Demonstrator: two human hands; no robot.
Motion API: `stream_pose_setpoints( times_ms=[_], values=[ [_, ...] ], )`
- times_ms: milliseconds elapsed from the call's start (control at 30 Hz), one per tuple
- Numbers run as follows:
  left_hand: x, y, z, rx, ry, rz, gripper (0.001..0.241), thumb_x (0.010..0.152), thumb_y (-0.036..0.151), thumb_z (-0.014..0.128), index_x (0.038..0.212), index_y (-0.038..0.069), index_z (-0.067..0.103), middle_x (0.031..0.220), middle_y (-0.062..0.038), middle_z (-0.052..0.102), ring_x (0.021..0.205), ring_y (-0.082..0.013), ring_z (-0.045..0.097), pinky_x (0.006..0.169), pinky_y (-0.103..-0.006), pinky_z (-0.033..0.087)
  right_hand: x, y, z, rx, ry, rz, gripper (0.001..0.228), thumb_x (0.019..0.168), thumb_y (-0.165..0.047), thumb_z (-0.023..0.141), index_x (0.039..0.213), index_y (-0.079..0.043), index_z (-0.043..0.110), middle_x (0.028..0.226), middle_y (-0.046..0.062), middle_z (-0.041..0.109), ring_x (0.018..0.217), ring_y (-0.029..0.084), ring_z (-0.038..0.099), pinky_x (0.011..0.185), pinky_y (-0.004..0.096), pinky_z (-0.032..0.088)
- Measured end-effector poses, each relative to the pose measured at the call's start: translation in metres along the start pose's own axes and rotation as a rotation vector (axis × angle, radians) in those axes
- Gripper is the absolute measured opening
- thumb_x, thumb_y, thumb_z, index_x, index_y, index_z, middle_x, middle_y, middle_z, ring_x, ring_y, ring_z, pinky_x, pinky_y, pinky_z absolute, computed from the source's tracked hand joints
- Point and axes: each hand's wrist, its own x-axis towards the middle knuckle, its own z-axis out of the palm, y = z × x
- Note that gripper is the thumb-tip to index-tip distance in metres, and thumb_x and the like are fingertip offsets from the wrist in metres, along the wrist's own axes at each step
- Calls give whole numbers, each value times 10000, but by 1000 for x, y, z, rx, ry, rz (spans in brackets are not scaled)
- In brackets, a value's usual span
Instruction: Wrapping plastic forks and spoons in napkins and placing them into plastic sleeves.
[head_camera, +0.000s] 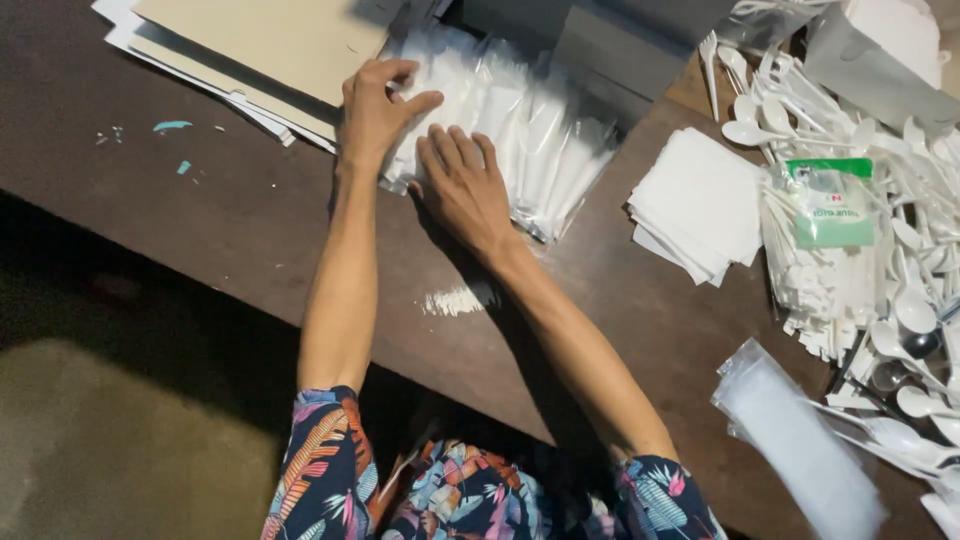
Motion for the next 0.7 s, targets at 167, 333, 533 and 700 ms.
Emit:
stream_pose_setpoints(
  times_ms=[167, 333, 533, 700],
  values=[
    [-3, 6, 1, 106, 74, 111, 396, 864, 235, 907, 1195, 84, 751, 1056, -78, 732, 910, -239, 654, 784, -351, 525, -1, 4, 21, -66, 81, -25, 530, 1029, -394, 665, 1398, -33, 547, 1460, 194, 561, 1348, 382, 540, 1165, 552, 371],
    [-9, 30, -10, 224, 20, 274, 355, 936, 152, 929, 1198, -11, 753, 1196, -182, 722, 1110, -332, 577, 942, -416, 477, -36, 23, -49, 15, 21, 104, 546, 1023, -444, 673, 1430, -101, 551, 1520, 139, 533, 1447, 305, 481, 1223, 463, 361],
    [-14, 73, 13, 268, 142, 709, 253, 1084, 57, 1004, 1185, -62, 805, 1104, -203, 726, 1007, -342, 634, 834, -446, 488, -167, 168, -127, 53, 118, 158, 346, 947, -103, 754, 1265, -46, 630, 1371, 233, 588, 1258, 403, 600, 1018, 516, 506],
    [-41, 159, 97, 73, -417, 834, 193, 975, 164, 866, 1092, 45, 771, 1020, -143, 763, 936, -250, 711, 831, -355, 593, -294, 267, -183, -57, 105, 671, 224, 997, -82, 679, 1190, 4, 753, 1144, 199, 685, 1067, 355, 612, 941, 473, 447]
  ],
)
